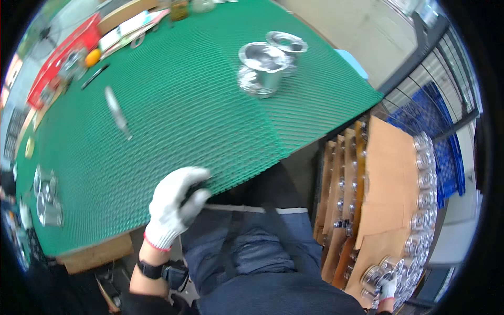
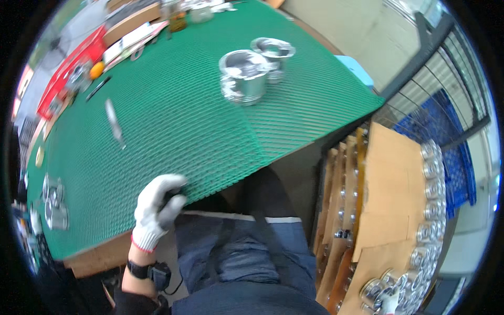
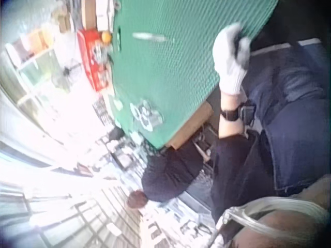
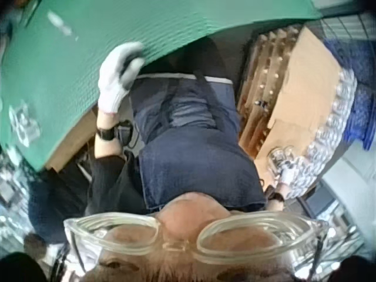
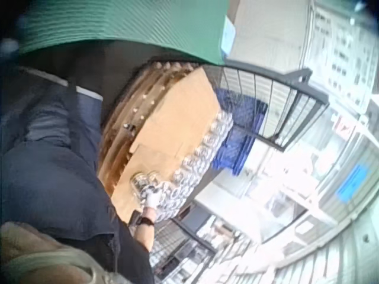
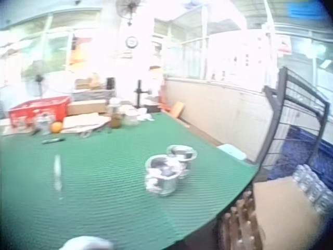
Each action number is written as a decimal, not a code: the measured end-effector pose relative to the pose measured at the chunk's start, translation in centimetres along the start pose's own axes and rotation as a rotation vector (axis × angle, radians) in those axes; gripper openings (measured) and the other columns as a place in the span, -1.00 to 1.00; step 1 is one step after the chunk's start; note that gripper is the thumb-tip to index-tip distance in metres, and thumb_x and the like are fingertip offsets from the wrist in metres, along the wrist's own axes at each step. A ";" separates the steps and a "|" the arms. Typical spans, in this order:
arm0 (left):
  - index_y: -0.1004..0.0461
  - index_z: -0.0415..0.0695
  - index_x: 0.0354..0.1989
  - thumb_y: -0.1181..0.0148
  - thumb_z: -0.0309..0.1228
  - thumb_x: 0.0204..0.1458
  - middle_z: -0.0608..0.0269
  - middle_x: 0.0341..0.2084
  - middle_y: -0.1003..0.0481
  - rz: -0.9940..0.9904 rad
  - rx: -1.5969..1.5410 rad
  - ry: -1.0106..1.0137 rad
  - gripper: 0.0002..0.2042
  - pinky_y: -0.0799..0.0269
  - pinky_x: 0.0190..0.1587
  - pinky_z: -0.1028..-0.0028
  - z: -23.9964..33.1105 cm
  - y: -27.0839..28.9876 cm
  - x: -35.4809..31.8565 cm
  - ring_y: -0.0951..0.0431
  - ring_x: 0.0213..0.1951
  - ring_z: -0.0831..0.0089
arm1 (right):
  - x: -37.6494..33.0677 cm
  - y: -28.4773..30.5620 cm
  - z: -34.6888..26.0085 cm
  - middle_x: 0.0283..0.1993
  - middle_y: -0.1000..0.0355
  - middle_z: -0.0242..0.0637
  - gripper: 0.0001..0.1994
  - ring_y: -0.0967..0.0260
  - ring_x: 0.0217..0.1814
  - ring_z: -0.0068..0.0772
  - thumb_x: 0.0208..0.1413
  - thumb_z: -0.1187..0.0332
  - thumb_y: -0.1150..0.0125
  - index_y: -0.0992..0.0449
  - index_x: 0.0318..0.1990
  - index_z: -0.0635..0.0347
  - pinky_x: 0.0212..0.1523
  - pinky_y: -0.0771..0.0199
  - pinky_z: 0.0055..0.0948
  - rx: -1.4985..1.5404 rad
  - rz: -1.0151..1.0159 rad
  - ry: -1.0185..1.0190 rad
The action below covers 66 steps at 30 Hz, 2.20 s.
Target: Manually filing the interior edges and surfaces of metal engine pistons to smooth them.
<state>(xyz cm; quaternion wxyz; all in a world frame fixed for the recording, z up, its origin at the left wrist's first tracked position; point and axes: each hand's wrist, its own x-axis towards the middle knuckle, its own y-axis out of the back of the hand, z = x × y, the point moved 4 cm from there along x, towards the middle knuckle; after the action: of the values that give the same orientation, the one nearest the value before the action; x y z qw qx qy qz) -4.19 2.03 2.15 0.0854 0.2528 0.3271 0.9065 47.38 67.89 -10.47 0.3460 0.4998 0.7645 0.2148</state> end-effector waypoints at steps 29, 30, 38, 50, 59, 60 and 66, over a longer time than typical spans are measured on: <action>-0.47 -0.27 -0.05 -0.27 -0.46 -0.02 0.06 -0.09 -0.51 0.447 -0.180 0.440 -0.66 -0.44 -0.04 0.40 -7.1 11.5 -11.4 -0.52 -0.12 0.32 | -41.4 -49.1 -61.9 0.14 -0.25 0.08 -0.42 -0.35 0.07 0.10 -0.17 0.25 -0.28 -0.41 0.15 -0.11 0.01 -0.47 -0.11 -0.715 -0.881 2.190; -0.47 -0.27 -0.05 -0.27 -0.46 -0.02 0.06 -0.09 -0.51 0.442 -0.174 0.463 -0.66 -0.44 -0.04 0.40 -6.9 11.4 -11.1 -0.52 -0.12 0.32 | -40.2 -48.4 -61.6 0.20 -0.24 0.06 -0.39 -0.34 0.11 0.10 -0.16 0.24 -0.29 -0.38 0.18 -0.11 0.06 -0.46 -0.12 -0.598 -0.832 2.217; -0.39 -0.22 0.05 -0.15 -0.64 -0.06 0.04 0.07 -0.41 0.187 0.345 0.325 -0.59 -0.42 -0.06 0.44 -5.2 11.4 -6.1 -0.48 -0.15 0.34 | -29.1 -41.6 -56.4 -0.02 -0.46 -0.05 -0.56 -0.48 -0.03 -0.05 -0.12 0.49 -0.32 -0.52 0.02 0.14 -0.02 -0.50 -0.30 0.070 -0.821 1.953; -0.24 -0.15 0.13 0.01 -0.21 0.18 -0.22 -0.08 -0.41 -0.090 0.853 0.810 -0.59 -0.42 0.00 0.06 -15.1 11.1 8.5 -0.51 -0.07 -0.15 | -24.8 -44.7 -50.0 -0.28 -0.53 -0.15 -0.63 -0.51 -0.29 -0.14 -0.22 0.59 -0.32 -0.56 -0.14 0.13 -0.27 -0.51 -0.31 0.303 -0.662 1.792; -0.18 -0.17 0.26 0.17 -0.49 0.25 0.32 -0.51 -0.42 0.452 -0.562 1.203 -0.61 -0.25 -0.74 0.62 -16.8 15.0 3.8 -0.28 -0.71 0.66 | -25.4 -45.4 -50.1 -0.27 -0.53 -0.22 -0.65 -0.49 -0.31 -0.17 -0.22 0.57 -0.33 -0.57 -0.17 0.10 -0.28 -0.47 -0.30 0.299 -0.570 1.822; -0.24 -0.16 0.20 0.18 -0.45 0.28 0.36 -0.56 -0.38 0.558 -0.719 1.245 -0.67 -0.18 -0.79 0.64 -15.9 15.0 2.9 -0.23 -0.74 0.69 | -25.4 -45.5 -50.1 -0.27 -0.53 -0.22 -0.65 -0.49 -0.31 -0.17 -0.22 0.57 -0.33 -0.57 -0.17 0.10 -0.28 -0.47 -0.30 0.231 -0.574 1.812; -0.23 -0.20 0.15 0.07 -0.47 0.20 0.39 -0.56 -0.25 0.754 -0.865 0.824 -0.66 -0.11 -0.78 0.66 -5.6 12.4 -2.9 -0.14 -0.74 0.70 | -27.4 -42.1 -49.9 -0.29 -0.52 -0.11 -0.71 -0.49 -0.32 -0.12 -0.10 0.49 -0.29 -0.56 -0.15 0.17 -0.27 -0.50 -0.27 0.385 -0.696 1.834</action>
<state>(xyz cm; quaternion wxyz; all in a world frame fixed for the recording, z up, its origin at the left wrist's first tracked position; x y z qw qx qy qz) -4.47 -11.55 5.14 -0.2723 -0.0715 -0.1666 0.9450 -8.48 26.53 3.10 -0.4209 -0.0634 0.8616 0.2767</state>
